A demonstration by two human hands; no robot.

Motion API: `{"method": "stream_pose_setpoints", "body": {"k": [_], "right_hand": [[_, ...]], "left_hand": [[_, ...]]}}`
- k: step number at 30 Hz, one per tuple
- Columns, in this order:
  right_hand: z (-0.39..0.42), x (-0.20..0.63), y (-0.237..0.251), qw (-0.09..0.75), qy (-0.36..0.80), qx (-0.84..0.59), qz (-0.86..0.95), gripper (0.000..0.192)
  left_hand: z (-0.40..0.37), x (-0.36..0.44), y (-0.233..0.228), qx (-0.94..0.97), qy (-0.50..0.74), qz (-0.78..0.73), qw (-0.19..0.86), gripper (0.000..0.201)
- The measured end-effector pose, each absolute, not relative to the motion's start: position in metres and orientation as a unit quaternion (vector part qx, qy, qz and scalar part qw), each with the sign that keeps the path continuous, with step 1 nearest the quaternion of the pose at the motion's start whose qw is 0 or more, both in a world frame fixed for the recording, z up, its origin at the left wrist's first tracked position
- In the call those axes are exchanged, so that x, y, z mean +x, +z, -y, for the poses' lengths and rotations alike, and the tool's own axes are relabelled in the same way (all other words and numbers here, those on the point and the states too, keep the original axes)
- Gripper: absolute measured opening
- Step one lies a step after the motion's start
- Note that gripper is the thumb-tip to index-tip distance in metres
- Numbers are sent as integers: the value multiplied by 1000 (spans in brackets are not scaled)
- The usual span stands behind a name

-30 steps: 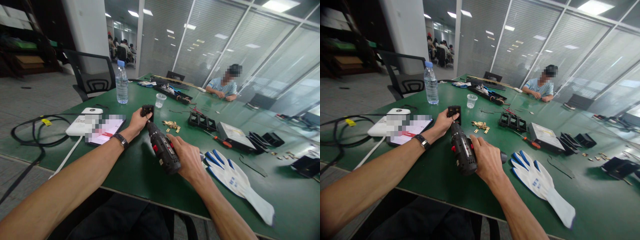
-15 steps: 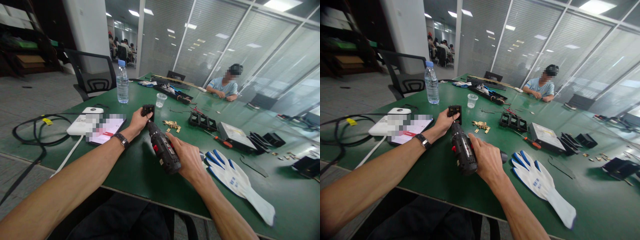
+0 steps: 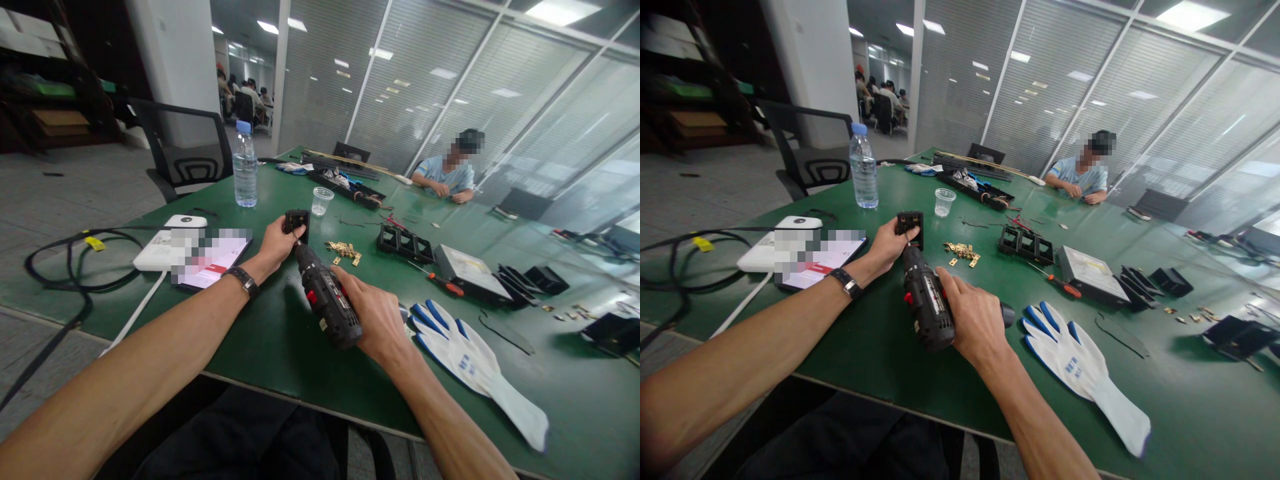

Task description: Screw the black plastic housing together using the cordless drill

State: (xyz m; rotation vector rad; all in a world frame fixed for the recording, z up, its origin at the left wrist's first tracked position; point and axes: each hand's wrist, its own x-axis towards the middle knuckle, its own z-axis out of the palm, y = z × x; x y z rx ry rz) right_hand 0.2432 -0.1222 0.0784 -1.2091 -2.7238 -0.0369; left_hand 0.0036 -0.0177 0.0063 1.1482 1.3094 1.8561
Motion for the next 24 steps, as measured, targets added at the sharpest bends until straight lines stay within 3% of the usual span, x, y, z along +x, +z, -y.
{"method": "stream_pose_setpoints", "body": {"k": [24], "right_hand": [[121, 244, 77, 94, -16, -392, 915, 69]], "left_hand": [[19, 4, 7, 434, 699, -489, 290, 43]]}}
